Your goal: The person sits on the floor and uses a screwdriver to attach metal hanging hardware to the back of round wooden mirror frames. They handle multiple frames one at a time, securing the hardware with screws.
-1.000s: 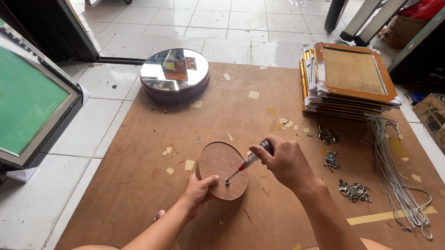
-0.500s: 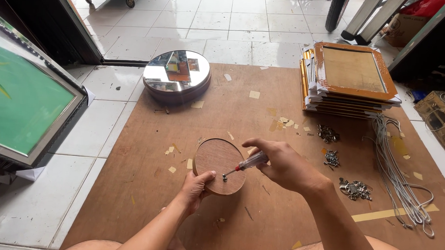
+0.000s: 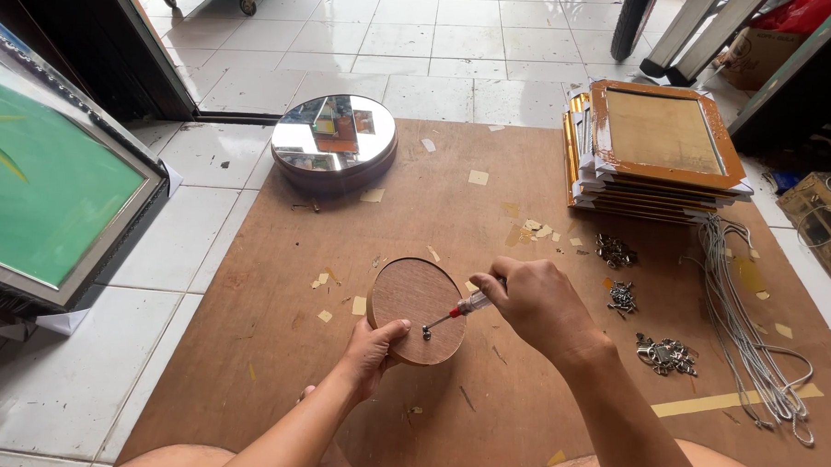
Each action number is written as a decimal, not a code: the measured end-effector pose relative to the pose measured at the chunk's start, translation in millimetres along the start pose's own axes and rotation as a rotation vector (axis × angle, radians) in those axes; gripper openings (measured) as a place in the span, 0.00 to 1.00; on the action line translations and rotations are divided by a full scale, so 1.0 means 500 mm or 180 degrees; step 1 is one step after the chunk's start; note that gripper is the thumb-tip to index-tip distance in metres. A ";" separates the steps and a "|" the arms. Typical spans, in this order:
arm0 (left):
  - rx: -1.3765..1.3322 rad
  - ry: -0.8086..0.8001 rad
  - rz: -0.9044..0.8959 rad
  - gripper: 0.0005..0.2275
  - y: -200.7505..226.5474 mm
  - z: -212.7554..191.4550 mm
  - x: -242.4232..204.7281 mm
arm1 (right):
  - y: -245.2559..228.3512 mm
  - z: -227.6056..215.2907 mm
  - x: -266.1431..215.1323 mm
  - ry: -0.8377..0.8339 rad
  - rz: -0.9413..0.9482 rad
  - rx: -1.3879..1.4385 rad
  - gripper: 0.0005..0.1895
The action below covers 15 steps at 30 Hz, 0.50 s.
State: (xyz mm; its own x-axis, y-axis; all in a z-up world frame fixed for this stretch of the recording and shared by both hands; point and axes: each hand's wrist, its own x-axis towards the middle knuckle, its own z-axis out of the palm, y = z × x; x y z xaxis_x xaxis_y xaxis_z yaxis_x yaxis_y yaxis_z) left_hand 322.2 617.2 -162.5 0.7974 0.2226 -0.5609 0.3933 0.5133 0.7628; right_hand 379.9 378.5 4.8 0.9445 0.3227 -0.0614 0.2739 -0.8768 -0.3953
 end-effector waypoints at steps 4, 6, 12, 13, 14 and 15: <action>-0.0104 0.0052 -0.0002 0.21 -0.006 -0.008 0.014 | -0.014 -0.021 -0.017 0.0027 -0.0199 0.0239 0.15; -0.0080 0.0040 0.0062 0.23 -0.010 -0.012 0.024 | -0.023 -0.036 -0.027 -0.0079 -0.0120 0.0530 0.10; -0.0038 -0.0034 0.0030 0.23 -0.004 -0.003 0.009 | 0.011 -0.030 -0.019 0.0070 -0.0651 0.1189 0.09; -0.0041 -0.0033 0.0033 0.23 -0.002 -0.001 0.006 | 0.009 -0.032 -0.019 0.0070 -0.0655 0.1187 0.09; -0.0035 -0.0065 0.0031 0.23 -0.001 0.000 0.004 | 0.007 -0.033 -0.020 -0.0059 -0.0542 0.1328 0.10; -0.0020 -0.0100 0.0021 0.23 -0.001 0.002 0.000 | 0.005 -0.033 -0.023 -0.0188 -0.0417 0.1474 0.13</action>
State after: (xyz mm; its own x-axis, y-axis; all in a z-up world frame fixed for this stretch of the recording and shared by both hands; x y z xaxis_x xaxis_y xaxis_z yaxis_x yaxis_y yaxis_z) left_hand 322.3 616.2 -162.5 0.8140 0.1998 -0.5454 0.3852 0.5172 0.7643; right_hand 372.7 366.8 19.5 0.8919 0.4512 -0.0305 0.2675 -0.5808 -0.7688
